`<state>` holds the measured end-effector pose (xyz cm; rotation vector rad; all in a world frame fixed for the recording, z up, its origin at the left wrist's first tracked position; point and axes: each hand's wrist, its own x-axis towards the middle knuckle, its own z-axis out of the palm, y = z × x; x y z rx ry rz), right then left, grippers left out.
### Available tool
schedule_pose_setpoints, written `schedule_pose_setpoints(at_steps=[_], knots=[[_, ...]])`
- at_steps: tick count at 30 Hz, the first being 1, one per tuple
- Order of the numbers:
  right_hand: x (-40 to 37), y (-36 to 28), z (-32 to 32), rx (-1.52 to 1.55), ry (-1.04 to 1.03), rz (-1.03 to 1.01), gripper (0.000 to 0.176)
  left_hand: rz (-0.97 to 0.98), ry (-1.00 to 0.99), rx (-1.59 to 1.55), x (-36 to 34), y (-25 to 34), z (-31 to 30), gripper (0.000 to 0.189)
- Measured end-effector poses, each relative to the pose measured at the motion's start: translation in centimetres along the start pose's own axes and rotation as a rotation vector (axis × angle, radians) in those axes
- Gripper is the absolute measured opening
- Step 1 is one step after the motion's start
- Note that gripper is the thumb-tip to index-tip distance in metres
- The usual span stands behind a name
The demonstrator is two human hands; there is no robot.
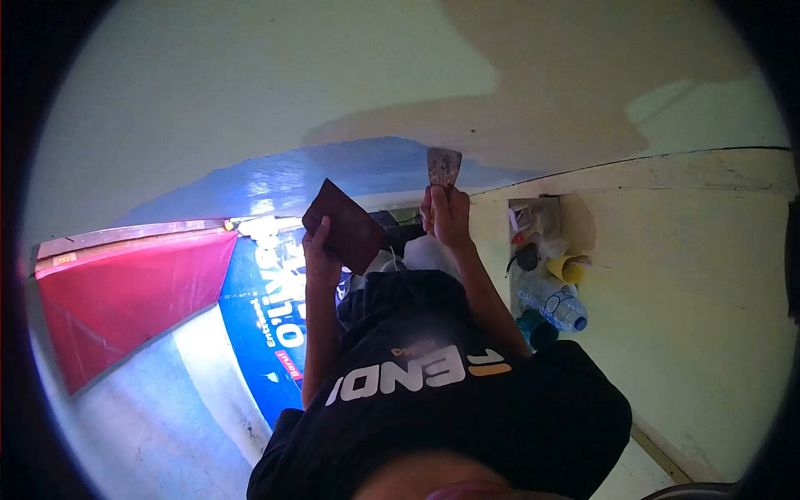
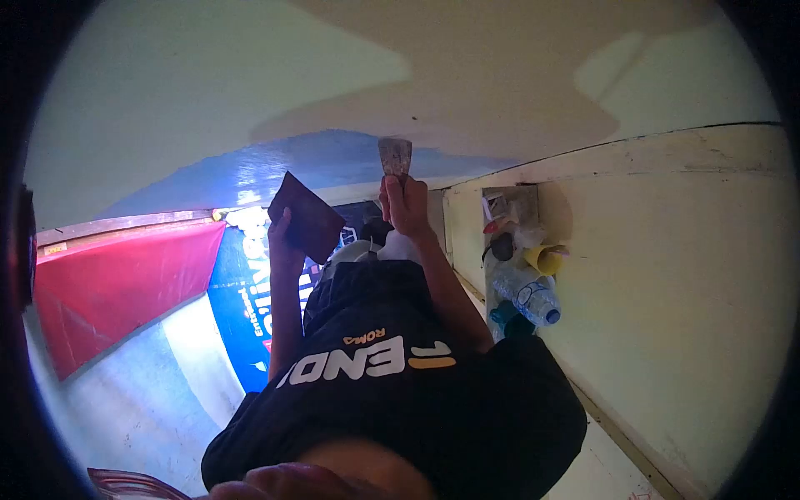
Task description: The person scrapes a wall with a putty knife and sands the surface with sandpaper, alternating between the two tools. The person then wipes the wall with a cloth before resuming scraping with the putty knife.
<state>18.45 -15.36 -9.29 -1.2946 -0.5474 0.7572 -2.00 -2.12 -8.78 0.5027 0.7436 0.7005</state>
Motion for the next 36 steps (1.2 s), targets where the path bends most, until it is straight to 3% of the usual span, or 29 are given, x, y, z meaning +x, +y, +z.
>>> schedule_pose_setpoints(at_steps=[4,16,22,36], knots=[[-0.6,-0.6,0.5,0.057,0.052,0.062,0.038,-0.023,-0.048,0.063,-0.3,0.3,0.0,0.036],[1.0,-0.6,-1.7,-0.182,-0.017,-0.077,0.039,-0.018,-0.028,0.049,-0.9,-0.1,1.5,0.035],[0.0,0.1,-1.3,-0.098,0.045,-0.002,0.036,0.014,-0.046,0.103,-1.5,0.1,1.6,0.034],[1.0,-1.6,0.1,-0.123,-0.028,-0.067,0.04,0.056,-0.045,0.116,-1.0,0.4,3.7,0.037]])
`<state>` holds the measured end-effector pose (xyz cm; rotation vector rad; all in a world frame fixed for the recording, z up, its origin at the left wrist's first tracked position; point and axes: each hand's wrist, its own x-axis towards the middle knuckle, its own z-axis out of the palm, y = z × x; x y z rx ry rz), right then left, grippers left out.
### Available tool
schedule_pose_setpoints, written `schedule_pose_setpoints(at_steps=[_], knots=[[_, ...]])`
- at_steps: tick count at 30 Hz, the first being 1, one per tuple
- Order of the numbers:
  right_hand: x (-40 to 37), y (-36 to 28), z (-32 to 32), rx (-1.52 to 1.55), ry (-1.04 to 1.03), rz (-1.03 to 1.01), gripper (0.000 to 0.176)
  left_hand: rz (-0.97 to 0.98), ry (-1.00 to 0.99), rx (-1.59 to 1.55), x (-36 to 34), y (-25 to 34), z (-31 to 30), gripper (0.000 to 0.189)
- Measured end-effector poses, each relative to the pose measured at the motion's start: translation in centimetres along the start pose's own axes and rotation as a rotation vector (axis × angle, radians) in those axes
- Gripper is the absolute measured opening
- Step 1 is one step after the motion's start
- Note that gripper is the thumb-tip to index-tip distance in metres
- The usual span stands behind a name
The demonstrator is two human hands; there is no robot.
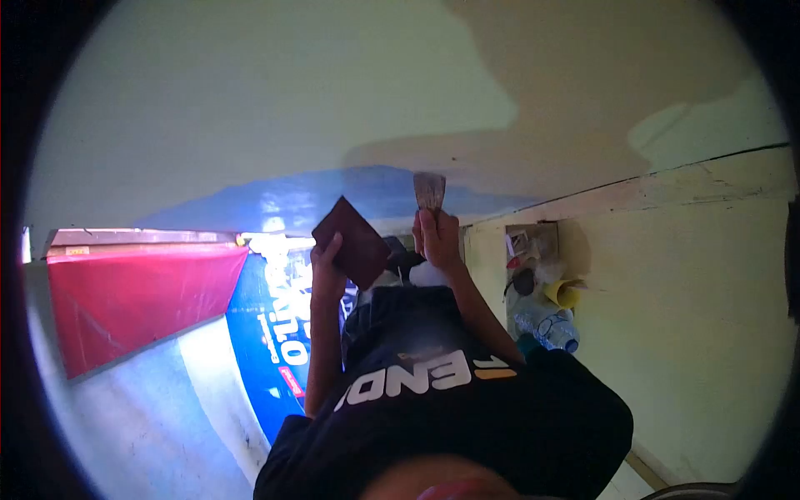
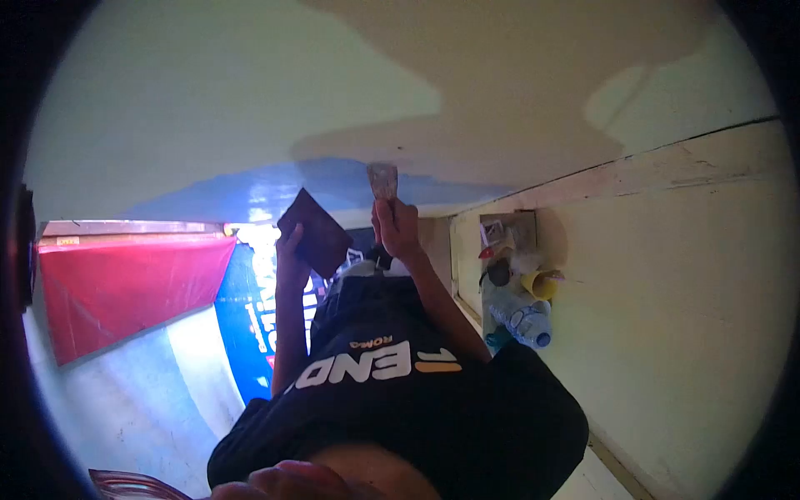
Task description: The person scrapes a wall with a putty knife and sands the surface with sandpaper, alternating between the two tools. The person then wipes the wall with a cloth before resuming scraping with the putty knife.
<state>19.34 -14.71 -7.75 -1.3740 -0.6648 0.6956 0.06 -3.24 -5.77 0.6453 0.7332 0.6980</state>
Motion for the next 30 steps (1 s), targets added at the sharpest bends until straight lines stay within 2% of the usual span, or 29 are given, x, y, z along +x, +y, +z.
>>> schedule_pose_setpoints(at_steps=[5,8,11,14,20,26,30], knots=[[-0.9,1.6,-0.6,0.015,0.022,0.008,0.037,0.006,0.048,0.065,0.1,0.5,0.0,0.035],[-1.3,0.4,0.0,0.159,0.001,0.08,0.038,0.01,0.042,0.035,0.2,0.4,0.1,0.035],[-0.4,2.0,-0.7,-0.096,-0.033,-0.009,0.04,-0.026,0.062,0.027,0.5,-0.1,-0.8,0.034],[-0.5,1.0,-0.4,0.008,-0.054,0.039,0.04,-0.029,0.054,0.02,1.0,0.1,-0.6,0.033],[-0.7,1.2,-0.1,0.038,-0.035,0.009,0.041,-0.02,0.035,0.007,0.5,0.2,-0.8,0.032],[-1.2,2.4,-0.4,0.064,0.04,0.105,0.041,-0.033,-0.015,0.03,0.7,0.4,-1.5,0.033],[-0.8,1.6,-0.2,0.023,0.013,0.044,0.04,-0.074,0.007,0.052,0.5,0.7,-2.0,0.034]])
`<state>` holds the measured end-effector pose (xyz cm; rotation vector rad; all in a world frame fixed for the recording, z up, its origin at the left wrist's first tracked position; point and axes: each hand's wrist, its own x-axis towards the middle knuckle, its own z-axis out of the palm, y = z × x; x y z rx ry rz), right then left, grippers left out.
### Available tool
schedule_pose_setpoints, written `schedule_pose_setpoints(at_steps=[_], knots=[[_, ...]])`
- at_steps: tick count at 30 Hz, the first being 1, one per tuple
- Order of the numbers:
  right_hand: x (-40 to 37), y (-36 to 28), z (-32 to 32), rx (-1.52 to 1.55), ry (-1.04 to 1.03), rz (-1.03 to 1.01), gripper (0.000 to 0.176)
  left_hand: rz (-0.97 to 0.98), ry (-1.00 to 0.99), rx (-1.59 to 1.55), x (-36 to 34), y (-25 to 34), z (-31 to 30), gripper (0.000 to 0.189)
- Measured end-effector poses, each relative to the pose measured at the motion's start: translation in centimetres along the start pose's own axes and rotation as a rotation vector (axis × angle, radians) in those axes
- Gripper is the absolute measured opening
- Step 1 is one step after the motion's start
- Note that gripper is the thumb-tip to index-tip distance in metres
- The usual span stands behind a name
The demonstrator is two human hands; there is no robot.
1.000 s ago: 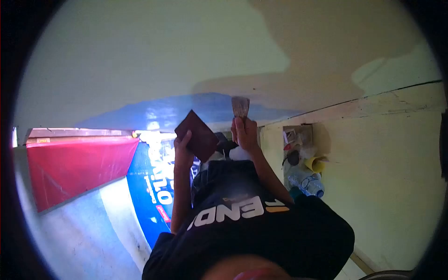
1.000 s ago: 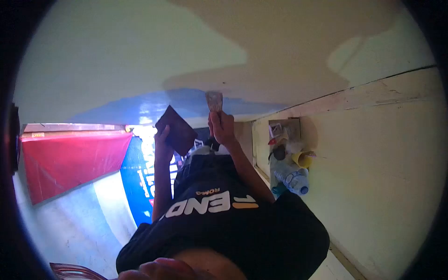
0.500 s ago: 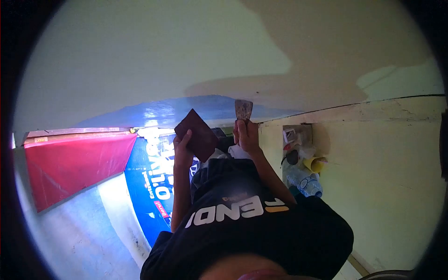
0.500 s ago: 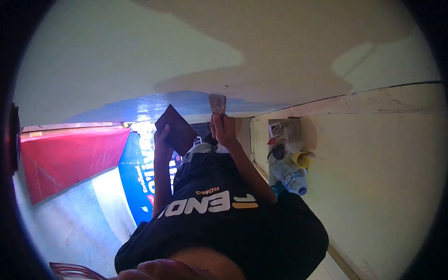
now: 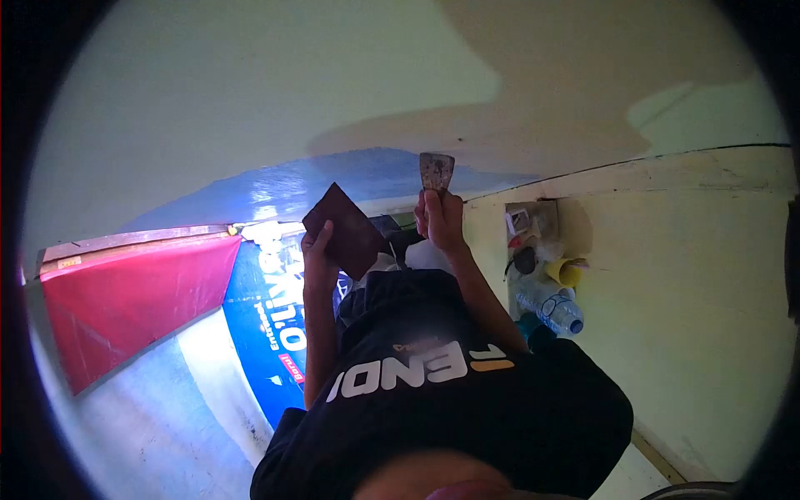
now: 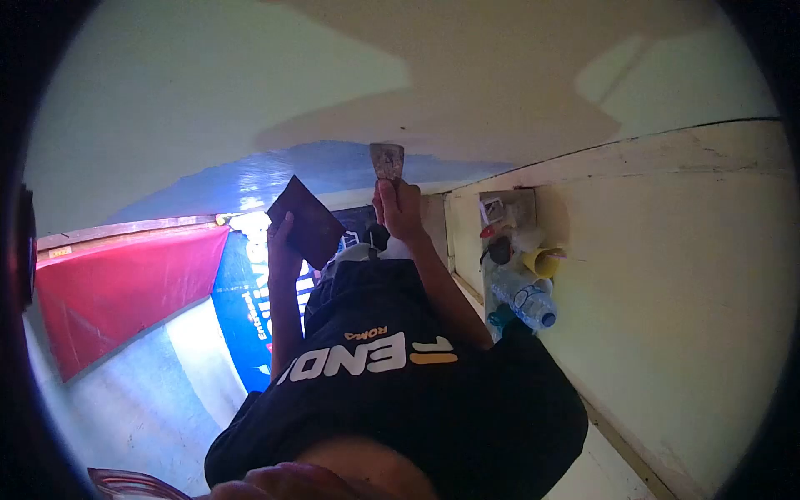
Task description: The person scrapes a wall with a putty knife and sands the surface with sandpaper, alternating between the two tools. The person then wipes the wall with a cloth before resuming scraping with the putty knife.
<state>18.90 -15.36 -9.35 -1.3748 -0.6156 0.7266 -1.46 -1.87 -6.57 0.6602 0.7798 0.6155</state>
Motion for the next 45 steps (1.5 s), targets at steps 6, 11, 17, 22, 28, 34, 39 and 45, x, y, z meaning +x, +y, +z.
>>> schedule_pose_setpoints(at_steps=[6,11,17,22,28,34,39,45], knots=[[-0.3,0.0,0.3,-0.008,0.027,0.006,0.04,0.01,-0.011,-0.012,-0.2,-0.2,-0.8,0.035],[0.1,1.3,0.1,0.012,0.055,0.024,0.04,0.004,0.014,0.011,-0.1,-0.1,-0.7,0.038],[-0.4,0.9,0.3,0.052,0.089,0.022,0.04,-0.018,-0.011,0.061,0.4,-0.2,-1.1,0.038],[0.4,-1.2,0.3,-0.015,0.066,-0.037,0.042,-0.061,-0.031,0.051,0.4,-0.3,-1.3,0.037],[0.6,-0.4,0.0,-0.084,0.033,-0.02,0.045,-0.028,-0.058,0.057,0.7,0.0,-0.9,0.038],[0.1,-0.2,0.4,-0.005,0.03,-0.012,0.043,-0.072,-0.052,0.039,0.9,0.2,-0.5,0.037],[-0.2,0.0,0.5,-0.039,0.032,-0.017,0.042,-0.078,-0.053,0.041,1.4,-0.4,-1.2,0.037],[0.1,-0.1,0.6,0.003,0.071,-0.011,0.041,-0.101,-0.056,0.053,1.8,0.1,0.0,0.035]])
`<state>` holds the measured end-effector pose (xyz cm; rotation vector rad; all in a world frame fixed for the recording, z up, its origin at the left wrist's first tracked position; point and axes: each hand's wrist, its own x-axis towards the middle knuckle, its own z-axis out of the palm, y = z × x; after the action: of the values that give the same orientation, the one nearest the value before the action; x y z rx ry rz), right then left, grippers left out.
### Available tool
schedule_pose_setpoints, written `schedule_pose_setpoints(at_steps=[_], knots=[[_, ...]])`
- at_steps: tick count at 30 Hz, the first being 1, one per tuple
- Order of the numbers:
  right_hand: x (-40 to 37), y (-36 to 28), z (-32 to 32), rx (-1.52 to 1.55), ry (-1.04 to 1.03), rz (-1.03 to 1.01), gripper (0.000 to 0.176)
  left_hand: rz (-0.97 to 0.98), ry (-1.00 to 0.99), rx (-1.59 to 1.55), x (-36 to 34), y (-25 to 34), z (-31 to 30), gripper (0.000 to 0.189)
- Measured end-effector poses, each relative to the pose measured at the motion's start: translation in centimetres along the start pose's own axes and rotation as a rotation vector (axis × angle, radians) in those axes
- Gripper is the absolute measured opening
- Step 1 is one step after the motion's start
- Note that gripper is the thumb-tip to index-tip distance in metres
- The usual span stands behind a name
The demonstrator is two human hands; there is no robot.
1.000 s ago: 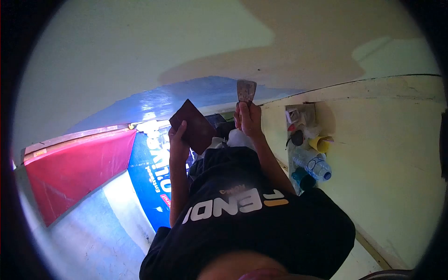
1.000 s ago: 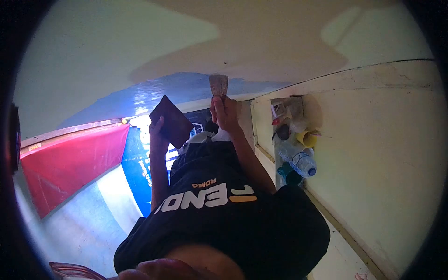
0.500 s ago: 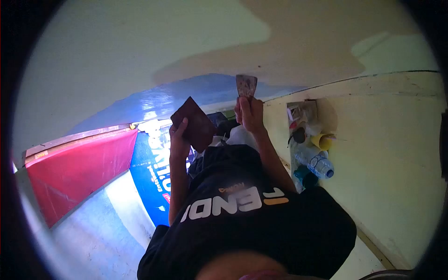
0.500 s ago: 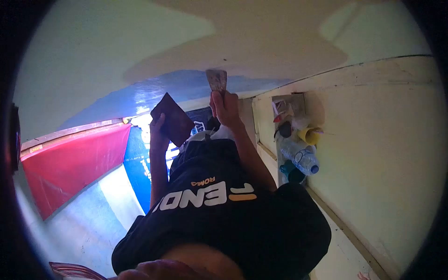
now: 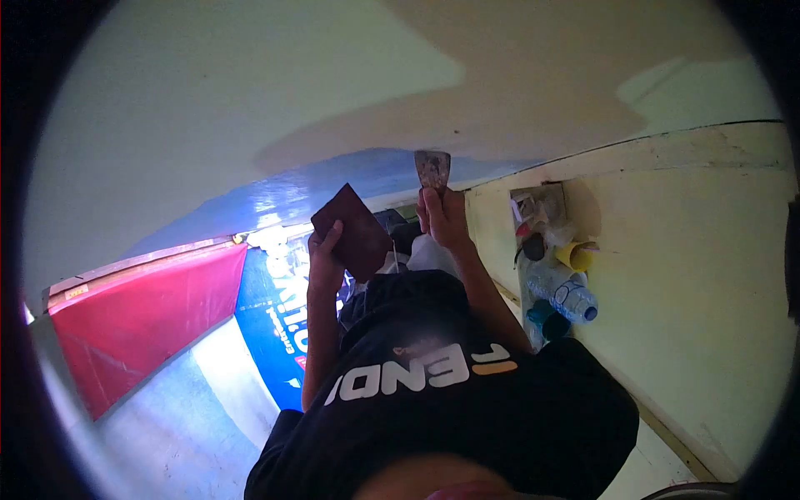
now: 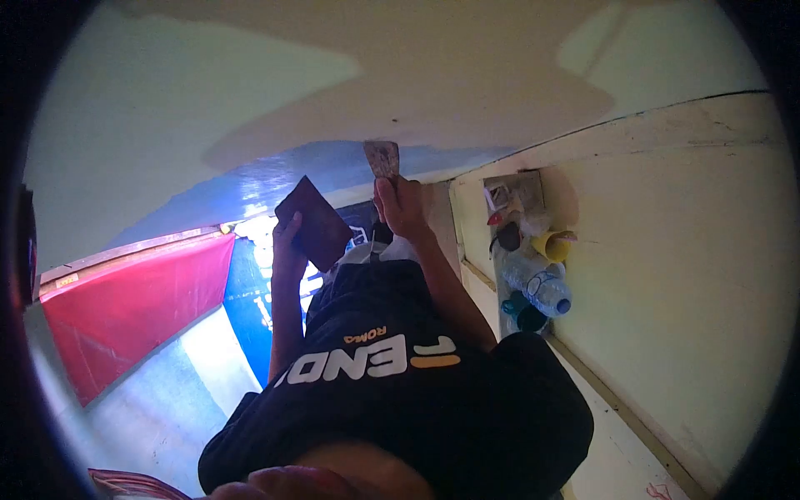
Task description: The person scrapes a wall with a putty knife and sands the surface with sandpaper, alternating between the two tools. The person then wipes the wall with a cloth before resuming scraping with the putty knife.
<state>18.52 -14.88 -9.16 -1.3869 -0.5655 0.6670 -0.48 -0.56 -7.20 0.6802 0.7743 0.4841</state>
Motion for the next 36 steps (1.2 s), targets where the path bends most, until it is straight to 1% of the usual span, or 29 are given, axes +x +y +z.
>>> schedule_pose_setpoints(at_steps=[2,5,8,11,14,17,20,21,23,26,29,32,35,36], knots=[[-0.4,0.5,0.2,0.062,0.024,0.026,0.04,-0.02,0.01,0.007,-0.4,0.0,-0.3,0.035],[-0.6,0.4,0.2,0.057,0.033,0.064,0.039,0.008,0.012,0.01,0.1,0.4,0.1,0.036],[0.1,-0.5,0.2,0.009,-0.029,-0.011,0.04,-0.007,0.013,0.017,-0.4,-0.1,-0.3,0.036],[-0.1,1.5,-0.1,-0.008,0.016,0.016,0.04,0.026,0.011,0.014,-0.2,0.2,-0.3,0.032],[-0.2,-0.4,0.4,0.052,0.0,0.05,0.04,0.035,0.005,0.046,-0.4,0.5,-0.2,0.032],[0.2,-0.6,0.4,0.024,-0.012,0.032,0.04,0.024,-0.017,0.011,-0.5,0.3,-0.4,0.032],[0.2,1.2,-0.2,0.022,-0.078,-0.008,0.04,0.032,-0.03,0.029,-0.4,0.2,-0.7,0.032],[0.1,0.6,0.3,0.063,-0.041,0.003,0.041,0.049,-0.01,0.052,-0.5,0.1,-0.8,0.033],[-0.6,-1.0,1.2,0.138,0.042,0.043,0.042,0.022,-0.032,0.033,-0.8,0.2,-0.9,0.035],[-0.2,0.0,0.2,0.032,0.003,0.026,0.041,0.003,-0.046,0.008,-0.9,-0.2,-1.4,0.036],[-0.2,-0.2,0.6,0.124,-0.004,0.048,0.041,-0.008,-0.032,-0.009,-1.2,0.2,-0.7,0.036],[-0.5,0.4,0.4,0.052,0.005,0.068,0.04,0.001,-0.023,0.0,-1.6,0.2,-0.1,0.036],[-0.2,-0.9,0.5,0.023,-0.044,0.03,0.04,0.01,-0.055,0.006,-0.9,0.4,0.1,0.036],[-0.5,-0.7,0.5,0.072,-0.034,0.047,0.04,0.0,-0.065,0.007,-1.1,0.3,0.1,0.037]])
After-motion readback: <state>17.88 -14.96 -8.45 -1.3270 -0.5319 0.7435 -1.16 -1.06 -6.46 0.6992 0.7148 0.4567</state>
